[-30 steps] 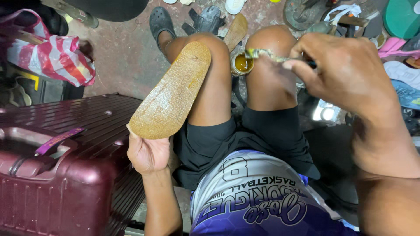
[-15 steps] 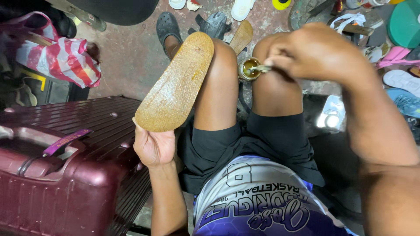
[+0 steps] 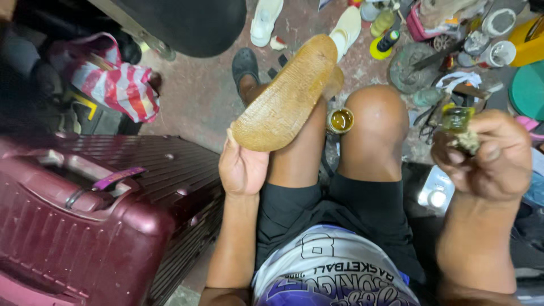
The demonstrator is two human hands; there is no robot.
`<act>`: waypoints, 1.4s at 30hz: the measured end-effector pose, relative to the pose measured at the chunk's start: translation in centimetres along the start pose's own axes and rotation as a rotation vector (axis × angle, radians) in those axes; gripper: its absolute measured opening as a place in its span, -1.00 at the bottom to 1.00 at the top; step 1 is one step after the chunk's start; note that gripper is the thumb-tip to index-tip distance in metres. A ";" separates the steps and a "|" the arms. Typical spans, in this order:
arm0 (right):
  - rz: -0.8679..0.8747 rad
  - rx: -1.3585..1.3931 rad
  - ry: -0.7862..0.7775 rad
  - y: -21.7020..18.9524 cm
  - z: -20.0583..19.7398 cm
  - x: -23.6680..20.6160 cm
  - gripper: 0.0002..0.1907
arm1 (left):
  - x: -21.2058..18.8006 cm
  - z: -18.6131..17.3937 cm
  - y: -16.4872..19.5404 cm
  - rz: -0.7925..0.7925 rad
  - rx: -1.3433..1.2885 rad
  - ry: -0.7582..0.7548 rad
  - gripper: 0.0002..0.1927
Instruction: The person sits on the floor, pours liquid glue from a metal can into a small jar, then uses a small brush to spread the glue over the rubber soles and insoles of sandals, working on one sole at a time and turning them to coat the surfaces.
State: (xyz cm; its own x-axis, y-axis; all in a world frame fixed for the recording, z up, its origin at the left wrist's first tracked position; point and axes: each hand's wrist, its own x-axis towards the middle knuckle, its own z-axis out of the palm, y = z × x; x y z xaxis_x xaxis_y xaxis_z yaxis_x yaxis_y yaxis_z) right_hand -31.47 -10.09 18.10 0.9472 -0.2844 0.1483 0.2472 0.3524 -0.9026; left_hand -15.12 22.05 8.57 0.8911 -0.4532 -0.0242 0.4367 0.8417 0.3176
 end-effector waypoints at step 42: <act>-0.350 -1.098 -0.122 5.8 12.7 3.2 -0.67 | 0.5 3.4 -1.4 0.072 0.107 -0.115 -0.83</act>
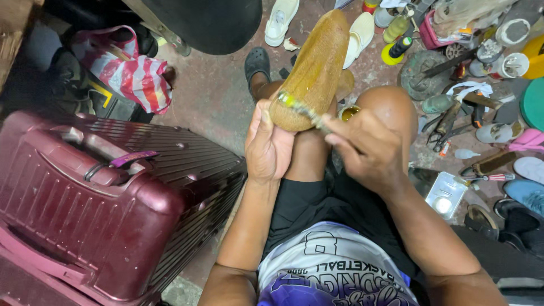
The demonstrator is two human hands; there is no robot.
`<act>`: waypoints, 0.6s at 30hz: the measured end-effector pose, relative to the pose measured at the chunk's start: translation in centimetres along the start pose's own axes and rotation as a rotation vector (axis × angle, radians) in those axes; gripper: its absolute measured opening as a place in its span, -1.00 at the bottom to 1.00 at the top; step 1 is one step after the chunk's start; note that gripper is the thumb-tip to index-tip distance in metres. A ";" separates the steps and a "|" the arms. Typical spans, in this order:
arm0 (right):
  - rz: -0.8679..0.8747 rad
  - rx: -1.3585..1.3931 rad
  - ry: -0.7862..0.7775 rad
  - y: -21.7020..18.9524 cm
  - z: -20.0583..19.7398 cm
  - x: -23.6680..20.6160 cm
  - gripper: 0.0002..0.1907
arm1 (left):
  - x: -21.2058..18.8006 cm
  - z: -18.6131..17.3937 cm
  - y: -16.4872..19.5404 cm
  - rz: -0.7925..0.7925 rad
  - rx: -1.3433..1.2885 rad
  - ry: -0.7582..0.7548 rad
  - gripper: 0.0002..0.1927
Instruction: The person sits on the floor, pours liquid glue from a metal can into a small jar, then uses a small brush to spread the glue over the rubber soles and insoles of sandals, working on one sole at a time and turning them to coat the surfaces.
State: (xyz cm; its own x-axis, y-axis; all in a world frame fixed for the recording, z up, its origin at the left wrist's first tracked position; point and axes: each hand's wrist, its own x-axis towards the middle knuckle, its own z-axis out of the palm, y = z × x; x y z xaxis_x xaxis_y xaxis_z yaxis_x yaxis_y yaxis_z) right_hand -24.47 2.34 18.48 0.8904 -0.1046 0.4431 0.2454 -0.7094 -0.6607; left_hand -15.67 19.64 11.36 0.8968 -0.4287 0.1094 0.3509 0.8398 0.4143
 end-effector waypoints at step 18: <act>0.015 0.129 -0.031 -0.9 1.1 0.4 -0.68 | 0.2 -0.4 0.0 -0.018 -0.050 0.043 -0.79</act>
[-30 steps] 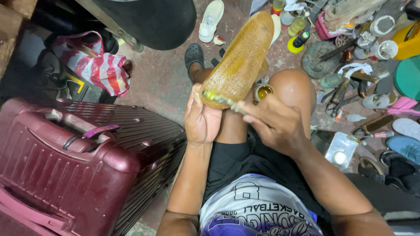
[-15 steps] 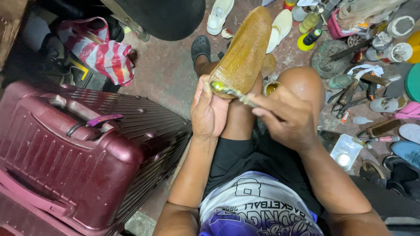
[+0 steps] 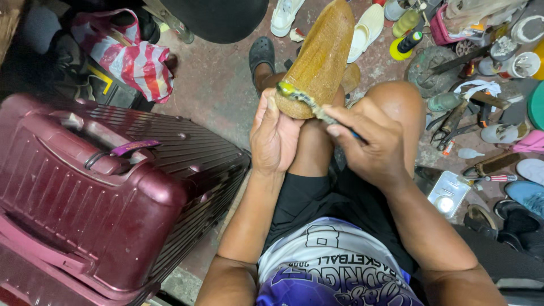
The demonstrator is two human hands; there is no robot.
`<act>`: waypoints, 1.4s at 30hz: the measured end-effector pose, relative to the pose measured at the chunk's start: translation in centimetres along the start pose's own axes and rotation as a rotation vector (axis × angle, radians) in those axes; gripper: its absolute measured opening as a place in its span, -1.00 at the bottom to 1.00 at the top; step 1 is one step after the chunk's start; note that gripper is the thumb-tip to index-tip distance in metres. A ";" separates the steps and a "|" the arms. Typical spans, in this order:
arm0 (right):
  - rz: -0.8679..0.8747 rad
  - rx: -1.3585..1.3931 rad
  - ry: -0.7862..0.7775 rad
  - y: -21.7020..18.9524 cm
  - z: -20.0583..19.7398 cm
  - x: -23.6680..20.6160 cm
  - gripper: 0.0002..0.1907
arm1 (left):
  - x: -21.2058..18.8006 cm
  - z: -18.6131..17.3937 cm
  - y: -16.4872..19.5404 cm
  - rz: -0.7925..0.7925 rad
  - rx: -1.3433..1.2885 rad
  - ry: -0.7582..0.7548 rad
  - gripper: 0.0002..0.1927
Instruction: The person sits on the floor, pours liquid glue from a metal can into a small jar, then uses a small brush to spread the glue over the rubber soles and insoles of sandals, working on one sole at a time and turning them to coat the surfaces.
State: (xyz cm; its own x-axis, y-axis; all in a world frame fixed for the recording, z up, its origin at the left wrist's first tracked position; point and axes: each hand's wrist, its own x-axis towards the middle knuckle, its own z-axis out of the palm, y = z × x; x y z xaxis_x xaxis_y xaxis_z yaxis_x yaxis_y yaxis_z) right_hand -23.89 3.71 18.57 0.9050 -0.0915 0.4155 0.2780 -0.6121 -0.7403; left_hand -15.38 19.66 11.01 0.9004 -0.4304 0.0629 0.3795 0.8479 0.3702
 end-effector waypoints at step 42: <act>0.025 -0.237 0.000 1.4 0.3 -3.3 -0.68 | -0.2 -2.4 -0.2 0.010 -0.036 0.033 -0.60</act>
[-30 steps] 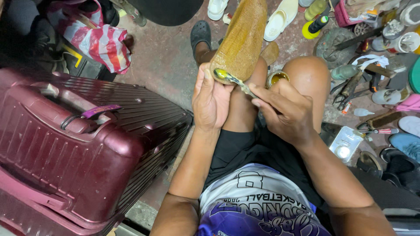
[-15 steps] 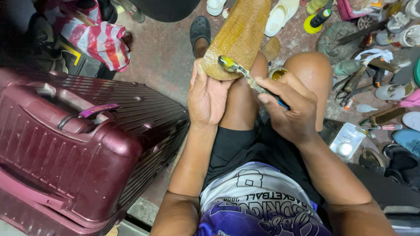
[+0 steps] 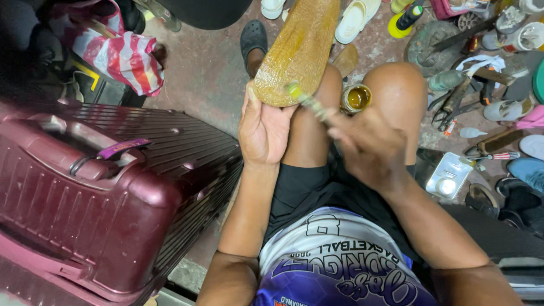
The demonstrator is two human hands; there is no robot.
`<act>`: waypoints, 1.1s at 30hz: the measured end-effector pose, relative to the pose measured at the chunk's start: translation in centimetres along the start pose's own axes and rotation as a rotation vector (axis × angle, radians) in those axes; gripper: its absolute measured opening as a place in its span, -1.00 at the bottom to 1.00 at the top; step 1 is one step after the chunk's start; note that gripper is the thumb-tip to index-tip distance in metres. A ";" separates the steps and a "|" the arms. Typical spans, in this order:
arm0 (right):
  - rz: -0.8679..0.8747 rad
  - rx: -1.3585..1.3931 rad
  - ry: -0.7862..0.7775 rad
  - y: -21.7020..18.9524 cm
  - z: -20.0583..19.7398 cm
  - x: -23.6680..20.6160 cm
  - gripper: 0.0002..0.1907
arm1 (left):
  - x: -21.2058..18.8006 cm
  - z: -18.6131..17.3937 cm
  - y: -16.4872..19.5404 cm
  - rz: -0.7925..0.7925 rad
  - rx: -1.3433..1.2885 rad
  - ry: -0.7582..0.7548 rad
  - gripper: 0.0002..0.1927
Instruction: The person sits on the floor, pours liquid glue from a metal can into a small jar, then uses a small brush to spread the glue over the rubber soles and insoles of sandals, working on one sole at a time and turning them to coat the surfaces.
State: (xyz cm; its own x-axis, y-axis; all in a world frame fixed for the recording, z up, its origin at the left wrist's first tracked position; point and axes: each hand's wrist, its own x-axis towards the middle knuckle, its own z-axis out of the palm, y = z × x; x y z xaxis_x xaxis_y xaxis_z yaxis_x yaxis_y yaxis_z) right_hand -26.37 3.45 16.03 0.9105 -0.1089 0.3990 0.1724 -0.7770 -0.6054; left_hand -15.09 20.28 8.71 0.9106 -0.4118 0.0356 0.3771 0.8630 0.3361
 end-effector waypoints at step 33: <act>0.023 -0.072 -0.069 0.7 1.6 -1.5 -0.67 | -8.3 -3.7 4.7 -0.151 0.038 0.204 -0.56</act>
State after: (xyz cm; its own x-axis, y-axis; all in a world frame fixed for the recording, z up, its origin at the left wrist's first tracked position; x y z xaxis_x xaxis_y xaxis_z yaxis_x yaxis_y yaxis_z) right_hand -26.99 4.02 13.91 0.9381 -0.0864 0.3353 0.1256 -0.8175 -0.5620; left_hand -20.29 28.84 6.47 0.8613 -0.4641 -0.2069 0.5081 0.7832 0.3583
